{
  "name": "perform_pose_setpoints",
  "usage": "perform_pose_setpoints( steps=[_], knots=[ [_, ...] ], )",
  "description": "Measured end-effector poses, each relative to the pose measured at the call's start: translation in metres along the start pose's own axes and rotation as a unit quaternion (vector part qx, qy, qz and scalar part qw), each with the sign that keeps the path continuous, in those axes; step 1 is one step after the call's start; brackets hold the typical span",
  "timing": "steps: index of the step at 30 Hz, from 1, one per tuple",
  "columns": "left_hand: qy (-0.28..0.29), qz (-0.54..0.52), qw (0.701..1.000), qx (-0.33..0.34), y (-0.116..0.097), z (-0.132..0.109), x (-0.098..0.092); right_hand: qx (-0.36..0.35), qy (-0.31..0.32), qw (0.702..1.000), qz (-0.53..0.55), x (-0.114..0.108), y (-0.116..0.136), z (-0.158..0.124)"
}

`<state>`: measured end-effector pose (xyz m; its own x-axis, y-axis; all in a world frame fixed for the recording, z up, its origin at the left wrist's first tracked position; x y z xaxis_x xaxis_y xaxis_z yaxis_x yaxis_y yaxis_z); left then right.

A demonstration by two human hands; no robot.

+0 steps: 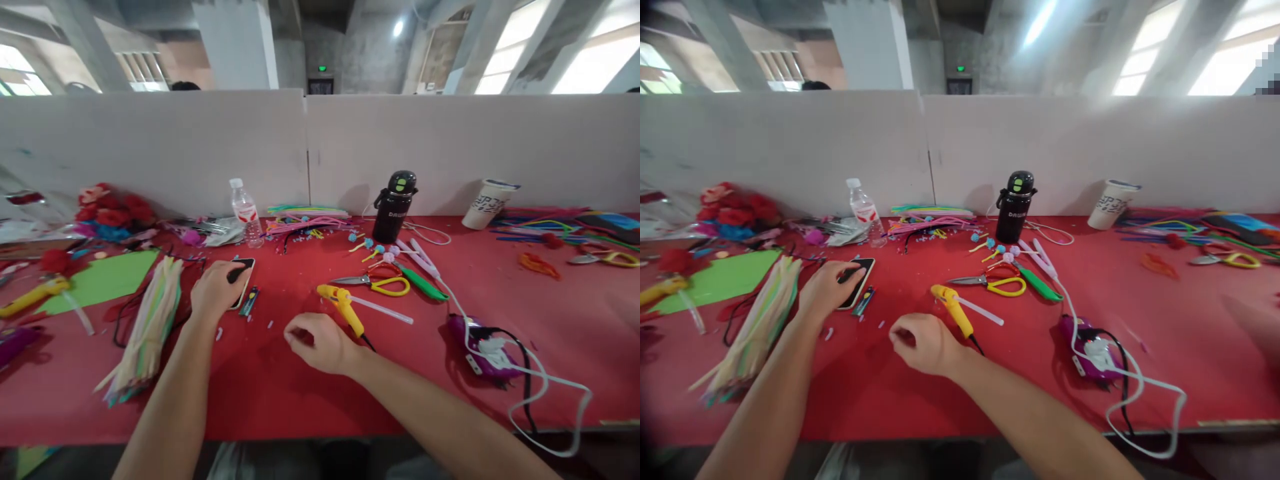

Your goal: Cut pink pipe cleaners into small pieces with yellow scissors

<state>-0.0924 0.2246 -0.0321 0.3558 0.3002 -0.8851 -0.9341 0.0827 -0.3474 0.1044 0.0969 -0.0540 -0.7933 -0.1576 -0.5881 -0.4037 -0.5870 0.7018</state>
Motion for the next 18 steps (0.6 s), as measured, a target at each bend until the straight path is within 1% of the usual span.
perform_pose_setpoints(
  steps=[3, 5, 7, 9, 15, 18],
  knots=[
    [0.060, 0.080, 0.991, -0.093, 0.036, 0.003, 0.009, 0.003, 0.009, 1.000, 0.011, 0.004, 0.001, -0.002],
    [0.082, 0.098, 0.983, -0.134, 0.048, 0.005, 0.016, 0.007, 0.012, 1.000, 0.012, 0.006, 0.002, -0.002],
    [0.092, 0.103, 0.979, -0.148, 0.050, 0.008, 0.021, 0.006, 0.014, 1.000, 0.011, 0.007, 0.003, -0.003],
    [0.094, 0.107, 0.979, -0.148, 0.048, 0.012, 0.025, 0.002, 0.015, 1.000, 0.010, 0.008, 0.005, -0.003],
    [0.061, 0.126, 0.977, -0.163, 0.044, 0.018, 0.027, -0.005, 0.026, 1.000, 0.004, 0.012, 0.005, -0.004],
    [0.061, 0.143, 0.974, -0.165, 0.041, 0.018, 0.030, -0.009, 0.027, 1.000, 0.001, 0.013, 0.004, -0.004]
  ],
)
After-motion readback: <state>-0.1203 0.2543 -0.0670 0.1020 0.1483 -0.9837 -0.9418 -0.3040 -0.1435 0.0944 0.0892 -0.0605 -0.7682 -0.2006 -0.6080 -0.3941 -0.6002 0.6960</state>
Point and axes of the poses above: each hand's wrist, its own z-axis towards the middle knuckle, its own x-axis out of the palm, y = z × x, the point moved 9 cm from there along z, towards the middle knuckle, and after that the axes turned 1 degree about -z, right-handed, at the moved point
